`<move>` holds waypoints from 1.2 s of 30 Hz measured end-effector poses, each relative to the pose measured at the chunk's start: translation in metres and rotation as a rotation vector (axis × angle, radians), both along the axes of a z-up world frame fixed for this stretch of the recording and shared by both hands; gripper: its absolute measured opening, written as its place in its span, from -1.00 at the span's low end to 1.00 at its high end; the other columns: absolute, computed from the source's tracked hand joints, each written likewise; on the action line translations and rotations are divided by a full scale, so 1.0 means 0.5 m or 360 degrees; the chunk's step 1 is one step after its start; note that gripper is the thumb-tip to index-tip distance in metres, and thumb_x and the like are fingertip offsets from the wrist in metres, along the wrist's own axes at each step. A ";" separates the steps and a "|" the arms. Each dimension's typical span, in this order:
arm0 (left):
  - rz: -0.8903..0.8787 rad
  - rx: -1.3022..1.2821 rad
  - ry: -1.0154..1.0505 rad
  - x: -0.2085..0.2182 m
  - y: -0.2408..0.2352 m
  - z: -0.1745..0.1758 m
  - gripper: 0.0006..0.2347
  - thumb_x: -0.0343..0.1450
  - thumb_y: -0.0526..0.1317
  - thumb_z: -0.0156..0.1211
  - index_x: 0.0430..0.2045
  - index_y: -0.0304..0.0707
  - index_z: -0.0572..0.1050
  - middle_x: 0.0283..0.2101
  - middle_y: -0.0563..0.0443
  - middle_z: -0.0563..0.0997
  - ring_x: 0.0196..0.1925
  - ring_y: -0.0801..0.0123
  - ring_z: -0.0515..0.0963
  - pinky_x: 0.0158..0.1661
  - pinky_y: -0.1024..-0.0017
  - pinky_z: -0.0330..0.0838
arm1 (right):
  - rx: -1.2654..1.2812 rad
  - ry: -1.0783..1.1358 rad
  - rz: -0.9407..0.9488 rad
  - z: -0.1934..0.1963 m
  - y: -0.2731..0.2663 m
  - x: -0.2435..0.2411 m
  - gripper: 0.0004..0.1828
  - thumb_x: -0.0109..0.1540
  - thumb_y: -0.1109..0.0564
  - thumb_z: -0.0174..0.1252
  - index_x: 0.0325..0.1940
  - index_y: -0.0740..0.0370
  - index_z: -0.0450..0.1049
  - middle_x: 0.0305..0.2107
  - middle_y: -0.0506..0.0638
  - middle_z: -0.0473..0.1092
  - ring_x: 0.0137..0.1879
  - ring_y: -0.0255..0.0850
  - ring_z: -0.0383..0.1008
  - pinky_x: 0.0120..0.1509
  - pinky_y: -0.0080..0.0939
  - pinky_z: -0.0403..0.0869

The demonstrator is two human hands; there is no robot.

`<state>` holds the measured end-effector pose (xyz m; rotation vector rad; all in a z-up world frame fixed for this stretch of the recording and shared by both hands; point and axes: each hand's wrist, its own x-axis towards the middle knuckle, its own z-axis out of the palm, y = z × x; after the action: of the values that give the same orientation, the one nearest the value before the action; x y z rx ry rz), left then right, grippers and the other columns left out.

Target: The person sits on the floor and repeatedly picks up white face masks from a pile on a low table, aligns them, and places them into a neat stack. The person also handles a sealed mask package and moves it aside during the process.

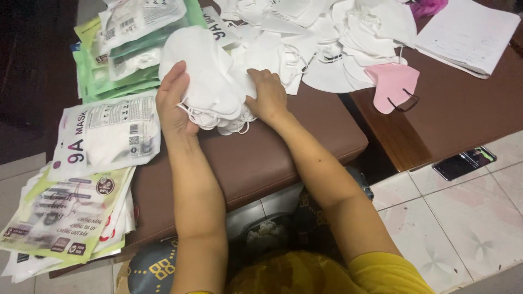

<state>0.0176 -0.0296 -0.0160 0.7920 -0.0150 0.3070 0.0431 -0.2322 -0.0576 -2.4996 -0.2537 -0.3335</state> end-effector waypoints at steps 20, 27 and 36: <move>0.0360 0.0833 0.0206 -0.018 -0.048 0.031 -0.81 0.33 -0.21 0.32 -0.29 -0.28 0.71 -0.22 -0.02 0.66 -0.07 0.45 0.61 0.01 0.49 0.52 | 0.1504 -0.0463 -0.0171 0.056 -0.151 0.013 -0.86 0.20 0.26 0.23 -0.18 0.11 0.59 -0.36 -0.13 0.48 -0.24 -0.39 0.39 -0.08 -0.40 0.47; 0.0001 0.0618 0.0180 -0.034 -0.085 0.020 -0.63 0.40 0.12 0.26 -0.38 -0.25 0.66 -0.35 -0.04 0.67 -0.24 0.41 0.71 -0.08 0.41 0.64 | 0.1037 -0.0327 0.0003 0.026 -0.040 0.000 -0.85 0.21 0.19 0.27 -0.16 0.00 0.63 -0.36 0.00 0.55 -0.17 -0.10 0.60 -0.03 -0.12 0.57; 0.0244 0.0004 0.0209 -0.036 -0.035 0.059 -0.72 0.34 -0.31 0.41 -0.19 -0.57 0.52 -0.31 -0.34 0.67 -0.32 0.11 0.76 -0.26 0.24 0.69 | 0.0689 -0.0538 0.0010 -0.027 -0.022 0.054 -0.70 0.20 0.15 0.36 0.02 0.04 0.58 -0.21 0.02 0.53 -0.09 -0.02 0.53 0.02 -0.06 0.57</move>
<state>-0.0002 -0.0469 0.0137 0.8163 0.1692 0.3993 0.0699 -0.2433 -0.0711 -2.0083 -0.2888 -0.7279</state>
